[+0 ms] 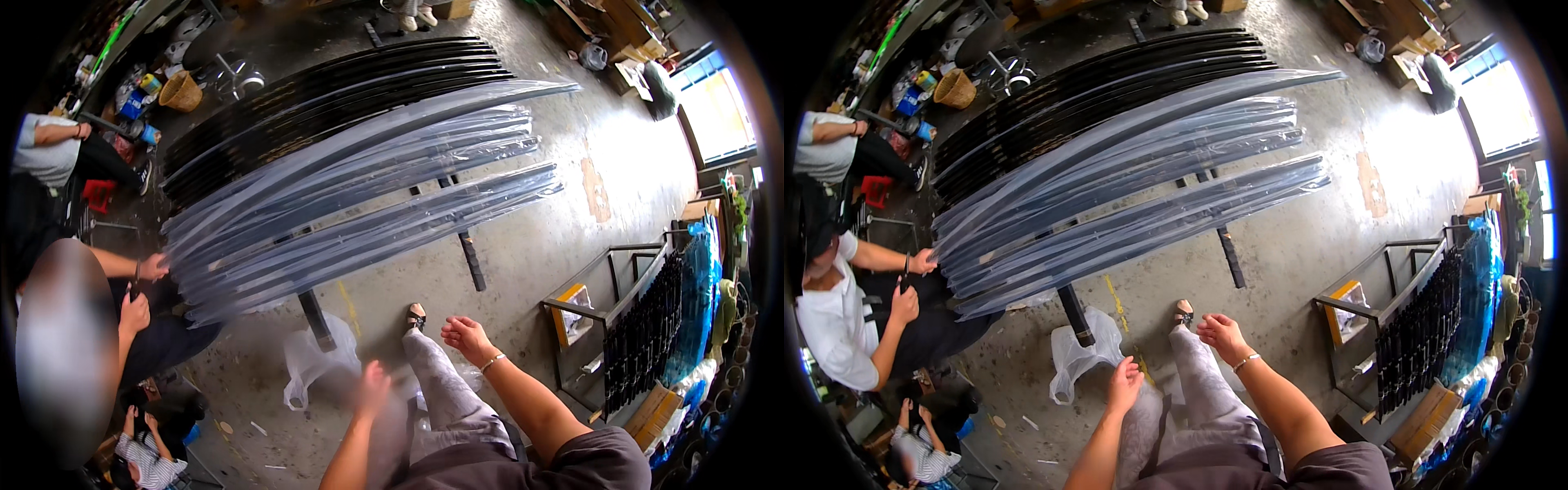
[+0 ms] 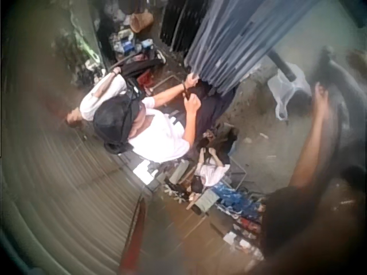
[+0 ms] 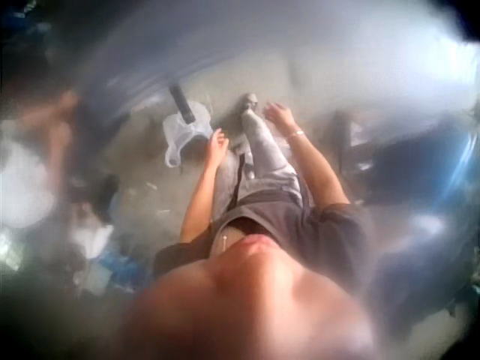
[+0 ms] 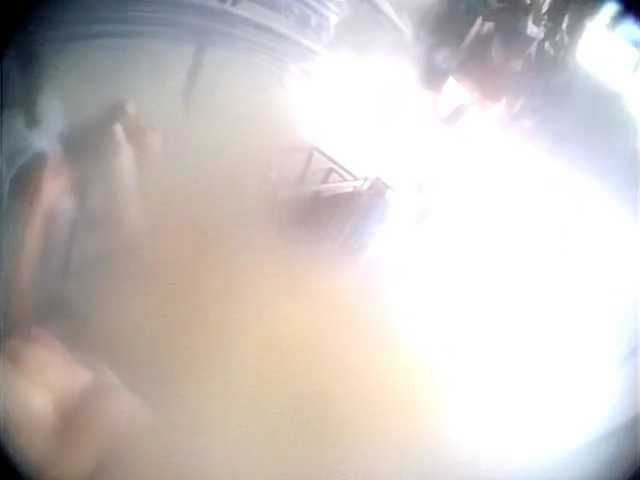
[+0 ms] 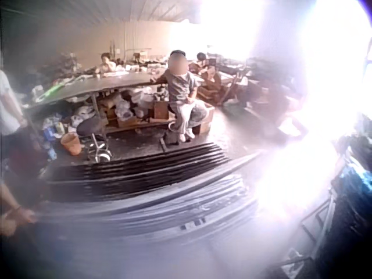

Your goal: The person unpacks long metal rods from a plastic bag and places them onto a metal rack. They handle the rods one by one, removing them from the packaging and arranging them alongside other rods already on the rack.

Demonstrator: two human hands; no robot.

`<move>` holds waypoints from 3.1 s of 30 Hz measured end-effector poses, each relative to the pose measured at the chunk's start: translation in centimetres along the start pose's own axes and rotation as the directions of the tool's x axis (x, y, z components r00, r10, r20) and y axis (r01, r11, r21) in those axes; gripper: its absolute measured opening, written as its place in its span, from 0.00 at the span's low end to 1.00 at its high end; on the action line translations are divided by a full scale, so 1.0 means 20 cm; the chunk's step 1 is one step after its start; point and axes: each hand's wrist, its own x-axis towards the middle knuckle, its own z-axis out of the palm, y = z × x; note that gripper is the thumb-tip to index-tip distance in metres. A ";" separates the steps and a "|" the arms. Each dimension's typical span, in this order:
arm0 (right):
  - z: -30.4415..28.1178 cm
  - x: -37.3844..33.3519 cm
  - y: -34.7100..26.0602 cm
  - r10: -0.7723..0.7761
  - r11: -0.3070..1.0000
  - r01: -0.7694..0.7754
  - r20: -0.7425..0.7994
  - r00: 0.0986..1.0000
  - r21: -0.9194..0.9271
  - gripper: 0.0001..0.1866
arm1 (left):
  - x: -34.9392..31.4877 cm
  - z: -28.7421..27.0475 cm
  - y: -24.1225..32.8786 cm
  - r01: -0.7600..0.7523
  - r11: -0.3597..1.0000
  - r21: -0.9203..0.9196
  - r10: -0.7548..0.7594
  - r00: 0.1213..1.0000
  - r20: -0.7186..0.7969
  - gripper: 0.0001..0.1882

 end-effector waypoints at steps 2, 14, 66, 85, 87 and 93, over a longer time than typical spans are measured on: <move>-0.04 -0.01 -0.01 0.007 0.999 -0.007 -0.006 1.000 0.054 0.14 | 0.04 -0.01 0.07 -0.019 0.999 0.026 0.018 0.999 0.026 0.26; 0.10 0.17 0.00 0.058 0.996 -0.066 0.139 0.989 0.053 0.17 | 0.35 -0.16 0.48 -0.174 0.975 0.138 0.176 0.984 0.001 0.27; 0.58 0.16 -0.63 -0.320 0.819 0.219 0.105 0.942 0.530 0.22 | 1.15 -0.11 1.43 -0.592 0.745 0.307 0.461 0.789 0.406 0.31; -0.18 0.03 -2.47 -0.404 0.899 0.432 0.259 0.877 -0.063 0.12 | 1.35 0.92 2.74 -0.362 0.932 0.030 0.361 0.932 0.037 0.35; -0.17 0.05 -2.61 -0.373 0.905 0.414 0.287 0.882 -0.099 0.13 | 1.43 0.99 2.78 -0.360 0.933 -0.031 0.358 0.933 -0.045 0.34; -0.09 0.11 -2.99 -0.389 0.819 0.503 0.375 0.841 -0.278 0.11 | 1.56 1.02 3.02 -0.368 0.921 -0.129 0.342 0.921 -0.186 0.34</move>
